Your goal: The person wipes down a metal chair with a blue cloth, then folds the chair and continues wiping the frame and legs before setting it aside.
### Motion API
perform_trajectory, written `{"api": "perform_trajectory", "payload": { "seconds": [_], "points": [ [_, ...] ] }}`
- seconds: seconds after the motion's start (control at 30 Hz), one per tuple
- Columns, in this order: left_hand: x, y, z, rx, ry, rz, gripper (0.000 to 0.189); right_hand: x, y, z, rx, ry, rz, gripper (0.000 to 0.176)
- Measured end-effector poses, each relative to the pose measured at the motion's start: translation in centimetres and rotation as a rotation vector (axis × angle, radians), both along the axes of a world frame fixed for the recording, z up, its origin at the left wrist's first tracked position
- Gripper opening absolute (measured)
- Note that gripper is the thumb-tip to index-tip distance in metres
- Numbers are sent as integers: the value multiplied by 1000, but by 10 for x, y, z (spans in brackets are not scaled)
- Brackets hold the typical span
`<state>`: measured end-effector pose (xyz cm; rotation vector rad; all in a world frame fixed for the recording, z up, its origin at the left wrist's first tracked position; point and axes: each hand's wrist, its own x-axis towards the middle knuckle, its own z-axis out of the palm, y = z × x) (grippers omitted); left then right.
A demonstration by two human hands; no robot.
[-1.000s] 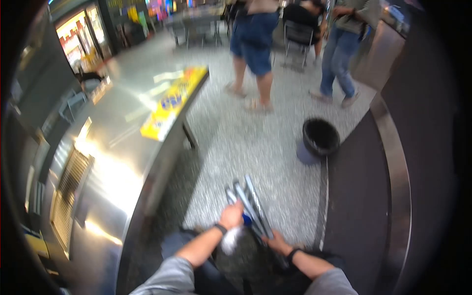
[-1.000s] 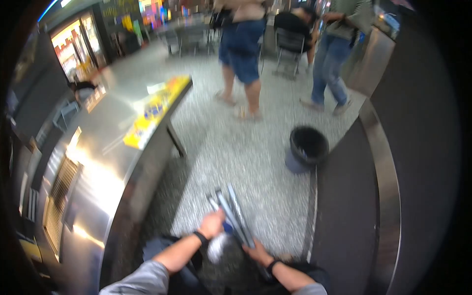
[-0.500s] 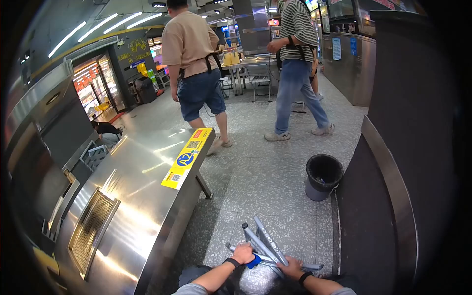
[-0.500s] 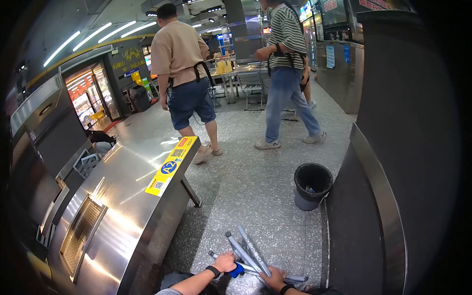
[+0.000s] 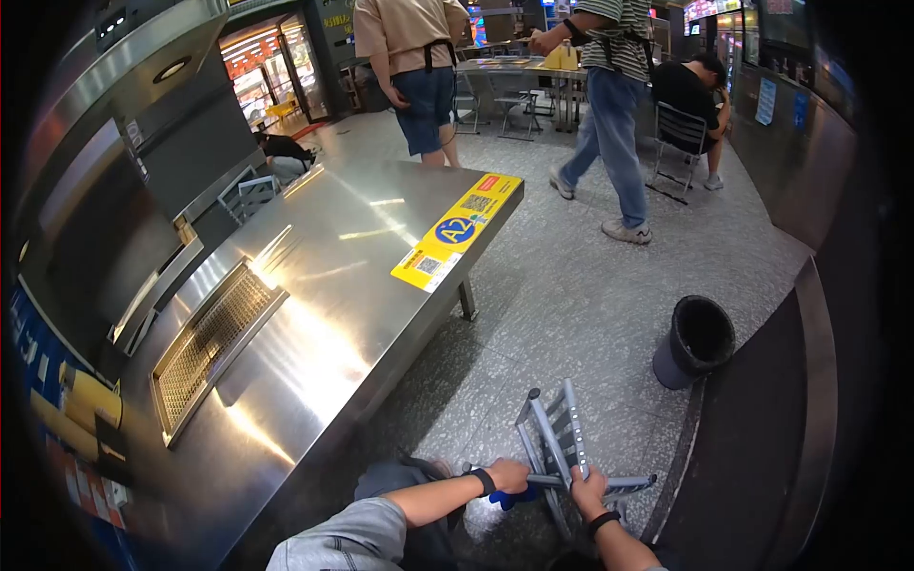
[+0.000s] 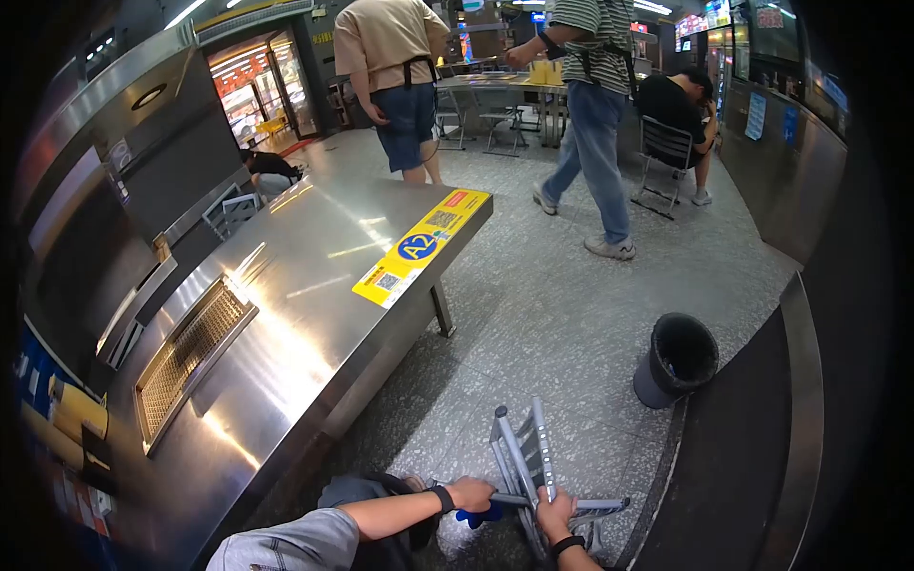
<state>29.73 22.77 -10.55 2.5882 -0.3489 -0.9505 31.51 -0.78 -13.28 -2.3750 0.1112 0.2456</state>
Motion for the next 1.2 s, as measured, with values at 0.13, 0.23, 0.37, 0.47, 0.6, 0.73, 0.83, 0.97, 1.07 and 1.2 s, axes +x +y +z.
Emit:
{"api": "perform_trajectory", "payload": {
  "seconds": [0.13,0.23,0.37,0.47,0.6,0.73,0.83,0.97,1.07,1.2],
  "points": [
    [-1,-3,24,0,-26,30,33,10,-11,-5,11,10,-125,41],
    [6,-2,36,-10,-46,106,33,10,-15,12,-90,28,29,51],
    [9,0,21,48,-73,213,33,-1,-8,21,-227,34,187,67],
    [11,6,15,30,-124,282,33,-17,-16,38,-272,49,281,72],
    [9,15,3,-171,-423,420,18,-10,-31,65,-384,228,331,84],
    [17,27,17,-271,-670,513,16,-7,-32,50,-323,352,278,86],
    [18,33,23,-203,-683,573,21,-9,-33,48,-287,334,286,86],
    [15,24,23,-222,-717,609,28,-6,-45,39,-221,245,291,87],
    [15,15,34,-234,-800,551,34,-1,-58,35,-165,280,234,87],
    [24,7,42,-198,-840,413,37,0,-65,29,-187,256,178,87]
  ]
}}
